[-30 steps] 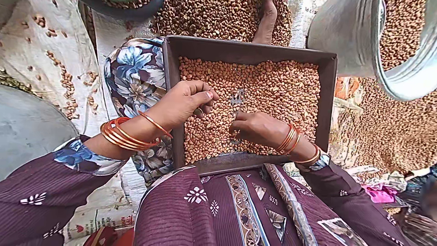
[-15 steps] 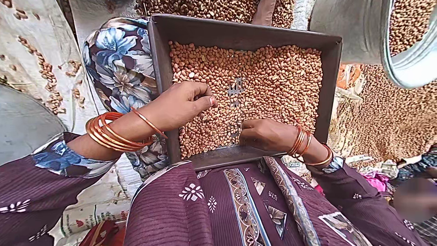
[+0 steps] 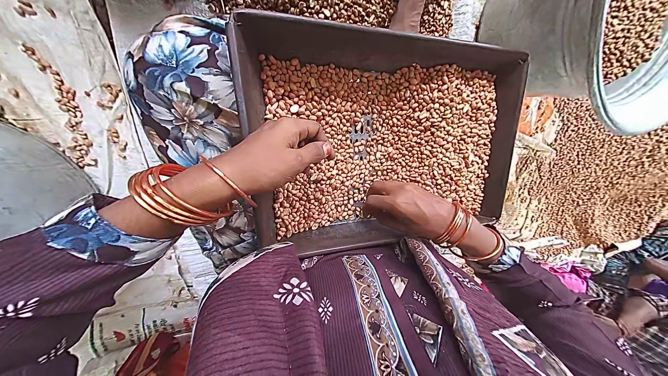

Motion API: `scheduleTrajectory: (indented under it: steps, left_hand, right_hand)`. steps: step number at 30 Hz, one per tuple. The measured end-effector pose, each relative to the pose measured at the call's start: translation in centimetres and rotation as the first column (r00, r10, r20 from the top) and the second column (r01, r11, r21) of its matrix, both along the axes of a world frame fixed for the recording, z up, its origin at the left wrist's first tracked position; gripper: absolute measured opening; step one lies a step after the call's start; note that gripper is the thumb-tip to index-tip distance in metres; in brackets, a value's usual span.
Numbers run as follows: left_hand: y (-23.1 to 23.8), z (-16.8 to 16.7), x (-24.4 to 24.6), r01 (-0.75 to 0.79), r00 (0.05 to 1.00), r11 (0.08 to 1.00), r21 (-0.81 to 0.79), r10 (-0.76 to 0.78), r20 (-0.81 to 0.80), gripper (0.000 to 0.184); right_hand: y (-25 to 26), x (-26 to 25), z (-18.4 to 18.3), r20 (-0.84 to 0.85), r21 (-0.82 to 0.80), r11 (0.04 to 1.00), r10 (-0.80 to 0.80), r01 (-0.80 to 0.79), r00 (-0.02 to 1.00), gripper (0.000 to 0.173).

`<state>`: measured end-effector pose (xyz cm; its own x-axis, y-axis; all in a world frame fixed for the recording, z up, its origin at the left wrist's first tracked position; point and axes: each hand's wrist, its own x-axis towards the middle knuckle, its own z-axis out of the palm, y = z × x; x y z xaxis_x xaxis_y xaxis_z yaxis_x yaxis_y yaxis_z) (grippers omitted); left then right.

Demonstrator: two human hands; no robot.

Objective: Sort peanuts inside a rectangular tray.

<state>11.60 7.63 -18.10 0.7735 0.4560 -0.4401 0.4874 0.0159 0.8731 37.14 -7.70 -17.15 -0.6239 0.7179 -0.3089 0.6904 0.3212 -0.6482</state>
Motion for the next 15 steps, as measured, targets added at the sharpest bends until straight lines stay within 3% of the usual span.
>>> scheduleTrajectory:
  steps: [3, 5, 9, 11, 15]
  left_hand:
    - [0.1, 0.0, 0.1, -0.046, 0.998, 0.997, -0.069, 0.049, 0.032, 0.021]
    - [0.2, 0.3, 0.2, -0.155, 0.984, 0.961, -0.229, 0.171, 0.051, 0.022]
    - [1.1, 1.3, 0.5, -0.464, 0.849, 0.680, -0.568, 0.525, -0.066, 0.026]
    - [1.4, 1.3, 0.6, -0.513, 0.800, 0.592, -0.622, 0.591, -0.098, 0.028]
    - [1.3, 1.2, 0.6, -0.503, 0.798, 0.579, -0.641, 0.596, -0.087, 0.028]
  right_hand:
    - [-0.5, -0.9, -1.1, 0.013, 0.059, 0.995, 0.080, -0.080, 0.997, 0.013]
    - [-0.7, -1.1, -1.3, 0.052, 0.121, 0.986, 0.111, -0.116, 0.993, 0.013]
    - [-0.8, -1.0, -1.3, 0.096, 0.154, 0.977, 0.131, -0.145, 0.987, 0.014]
    - [-0.4, -1.0, -1.2, 0.075, 0.103, 0.987, 0.115, -0.123, 0.991, 0.015]
    - [1.9, -1.5, 0.4, 0.083, 0.028, 0.999, -0.032, 0.030, 0.996, 0.009]
